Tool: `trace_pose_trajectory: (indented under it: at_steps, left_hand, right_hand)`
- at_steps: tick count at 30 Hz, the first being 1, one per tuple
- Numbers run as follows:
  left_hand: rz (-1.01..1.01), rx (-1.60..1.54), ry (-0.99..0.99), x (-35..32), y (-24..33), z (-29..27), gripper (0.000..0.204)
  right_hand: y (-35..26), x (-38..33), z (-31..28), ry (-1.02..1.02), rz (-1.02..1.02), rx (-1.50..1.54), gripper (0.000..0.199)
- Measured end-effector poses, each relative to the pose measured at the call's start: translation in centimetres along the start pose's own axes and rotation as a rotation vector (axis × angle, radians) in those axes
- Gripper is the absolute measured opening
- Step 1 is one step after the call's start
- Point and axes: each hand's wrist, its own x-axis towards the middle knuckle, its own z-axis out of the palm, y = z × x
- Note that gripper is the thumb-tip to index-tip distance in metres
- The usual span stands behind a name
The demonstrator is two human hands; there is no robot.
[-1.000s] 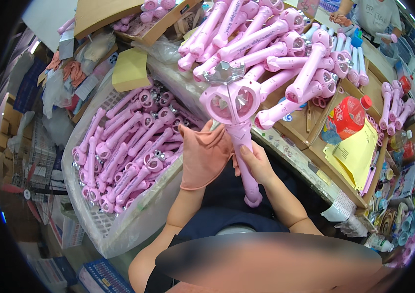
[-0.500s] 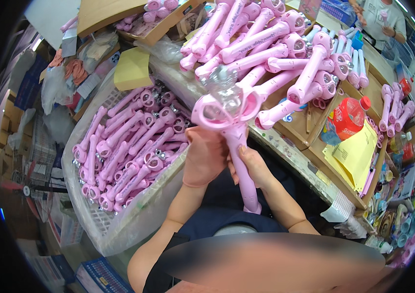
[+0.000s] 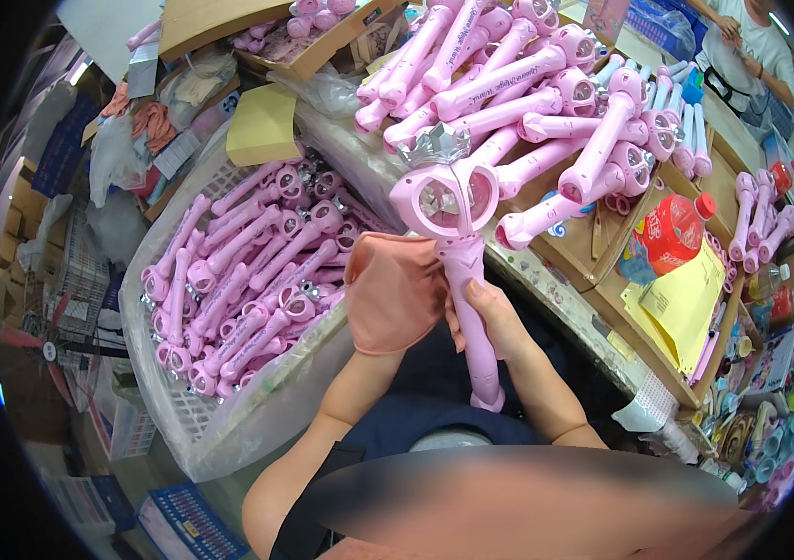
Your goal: The person assembles pink light sticks by inserting a small photo into the top, attaching a decorative wing, and using a screwdriver to tighten a screw. They then place the completed light stick on a pile and repeat the process with another unit.
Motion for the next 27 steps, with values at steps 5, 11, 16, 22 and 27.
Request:
trace_pose_trajectory:
  at_steps: [5,11,16,22,27]
  left_hand:
    - [-0.02,-0.046,0.168,-1.6,-0.6,2.5,0.012]
    - [0.101,0.329,0.119,-2.0,-1.6,3.8,0.032]
    - [0.07,0.163,0.061,-2.5,-2.3,4.6,0.039]
    - [-0.098,-0.187,0.086,-4.1,-2.8,6.0,0.033]
    - [-0.018,0.226,-0.044,-4.9,-3.4,5.6,0.037]
  right_hand:
    - [0.1,-0.1,0.1,-0.036,0.013,0.062,0.045]
    - [0.6,-0.1,0.1,-0.032,0.04,0.06,0.045]
    - [1.1,0.1,0.2,-0.019,0.015,0.058,0.039]
    - [1.6,0.3,0.1,0.034,-0.004,-0.075,0.032]
    - [1.9,0.3,0.0,0.008,0.036,-0.07,0.039]
